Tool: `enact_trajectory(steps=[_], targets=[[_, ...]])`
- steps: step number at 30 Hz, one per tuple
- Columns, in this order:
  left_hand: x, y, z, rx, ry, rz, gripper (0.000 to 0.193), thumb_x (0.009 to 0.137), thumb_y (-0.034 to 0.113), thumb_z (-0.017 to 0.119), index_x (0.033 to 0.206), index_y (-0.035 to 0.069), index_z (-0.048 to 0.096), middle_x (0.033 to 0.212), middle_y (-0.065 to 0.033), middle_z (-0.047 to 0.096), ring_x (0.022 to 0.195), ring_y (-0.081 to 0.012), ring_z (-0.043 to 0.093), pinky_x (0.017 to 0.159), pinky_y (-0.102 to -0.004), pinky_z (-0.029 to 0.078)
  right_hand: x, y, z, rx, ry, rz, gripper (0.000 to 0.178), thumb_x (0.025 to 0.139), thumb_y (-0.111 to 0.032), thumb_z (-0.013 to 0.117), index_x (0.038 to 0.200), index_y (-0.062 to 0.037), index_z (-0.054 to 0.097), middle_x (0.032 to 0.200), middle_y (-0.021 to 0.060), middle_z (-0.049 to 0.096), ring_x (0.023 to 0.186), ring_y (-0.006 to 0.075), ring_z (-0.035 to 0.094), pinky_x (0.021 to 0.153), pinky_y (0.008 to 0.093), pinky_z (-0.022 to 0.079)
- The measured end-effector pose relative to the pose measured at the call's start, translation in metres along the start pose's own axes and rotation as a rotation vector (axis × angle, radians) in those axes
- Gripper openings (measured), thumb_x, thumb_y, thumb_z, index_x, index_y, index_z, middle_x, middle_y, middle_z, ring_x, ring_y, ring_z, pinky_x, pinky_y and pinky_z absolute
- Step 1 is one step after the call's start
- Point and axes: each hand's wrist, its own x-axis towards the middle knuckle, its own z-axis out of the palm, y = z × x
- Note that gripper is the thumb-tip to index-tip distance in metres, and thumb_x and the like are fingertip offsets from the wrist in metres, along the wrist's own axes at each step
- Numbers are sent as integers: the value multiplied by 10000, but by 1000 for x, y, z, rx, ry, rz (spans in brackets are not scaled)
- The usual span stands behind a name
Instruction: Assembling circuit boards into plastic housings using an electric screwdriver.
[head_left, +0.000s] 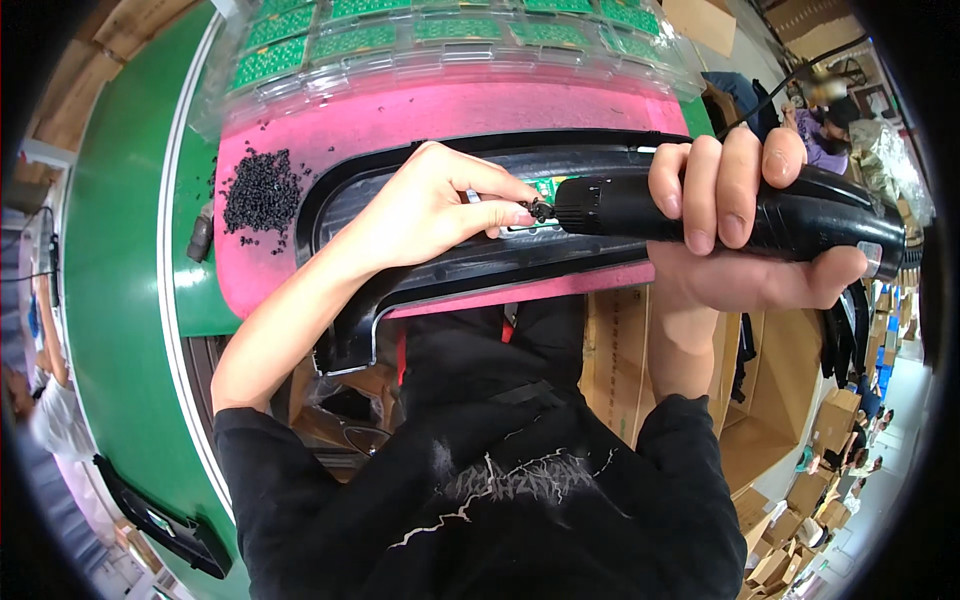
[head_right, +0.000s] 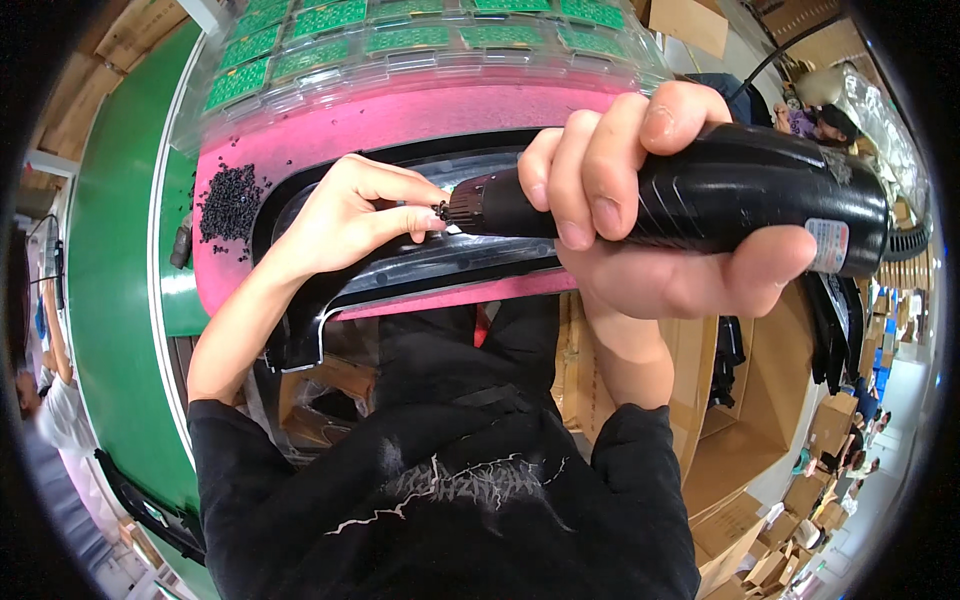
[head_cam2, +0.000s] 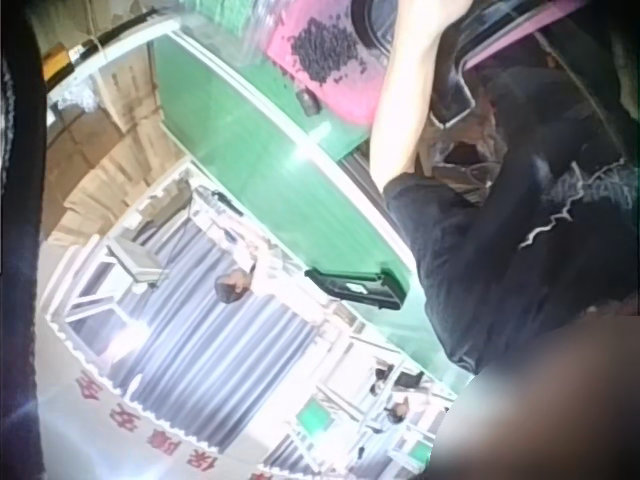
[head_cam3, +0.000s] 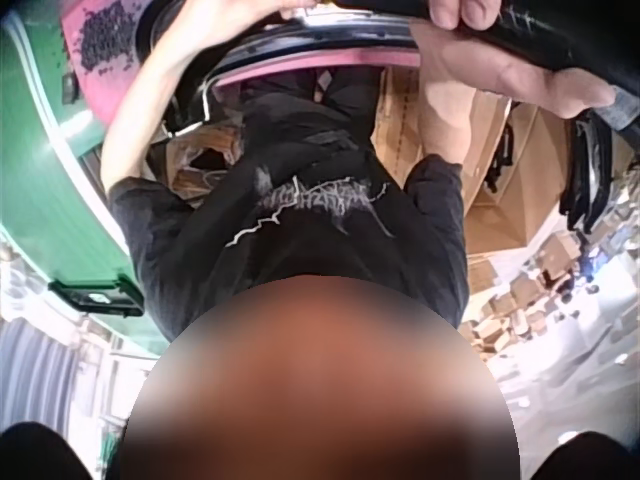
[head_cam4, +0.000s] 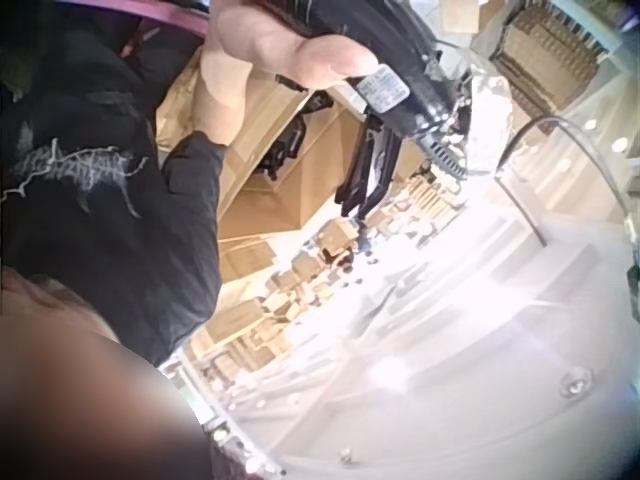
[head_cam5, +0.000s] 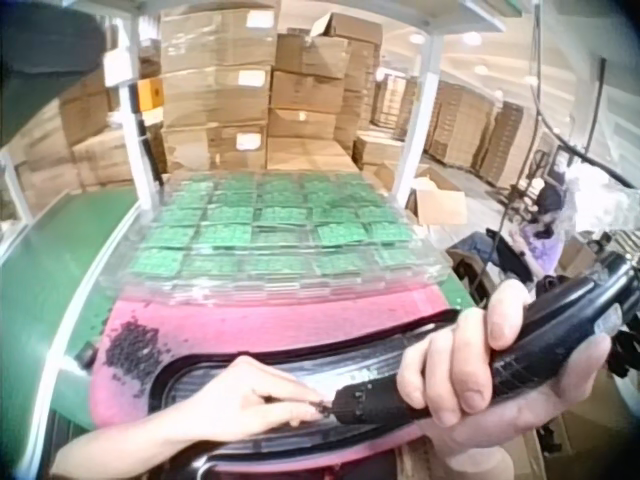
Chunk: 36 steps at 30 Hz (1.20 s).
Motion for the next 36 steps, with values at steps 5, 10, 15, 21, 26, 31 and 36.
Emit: enact_trajectory(steps=[5,10,15,21,26,31,36], targets=[[-1,0,0,70,8,85,147,834,87,715,956,9,742,781,-71,719,652,-77,624,593,-236,494,3,-2,4,14,-35,-7,656,741,-745,621,974,-138,539,634,-55,474,484,79,445,552,254,370],[-2,4,0,83,53,102,166,808,94,732,954,15,741,799,-76,722,667,-89,637,599,-234,494,4,-1,4,0,-57,5,665,738,-749,619,987,-137,538,641,-54,475,489,82,444,558,260,374],[-2,1,-2,216,115,348,191,796,79,727,977,17,730,843,-92,724,718,-139,678,624,-261,520,6,14,0,6,-75,8,721,739,-790,571,1016,-125,542,645,-50,472,496,79,422,571,271,375],[0,7,-1,627,343,474,57,821,17,679,863,-20,668,755,-97,689,669,-177,660,614,-278,513,12,20,-1,15,106,101,728,823,-767,470,997,-62,520,596,34,487,485,146,451,542,329,405],[3,1,-3,537,457,166,139,955,102,563,908,-23,604,699,-75,615,600,-145,593,574,-295,475,7,39,-14,-258,137,165,637,859,-687,484,972,-61,508,611,-1,475,487,121,426,580,318,406],[4,3,-5,645,389,71,238,972,193,563,872,-23,570,604,-108,529,556,-180,539,567,-324,445,6,54,-25,-286,134,202,563,884,-618,498,963,-61,510,605,13,474,493,126,428,588,317,408],[2,3,-7,683,332,25,231,962,190,570,897,-30,596,637,-148,577,591,-238,594,595,-348,467,5,66,-25,-330,155,227,522,890,-580,507,958,-62,506,602,22,476,497,130,427,579,311,399]])
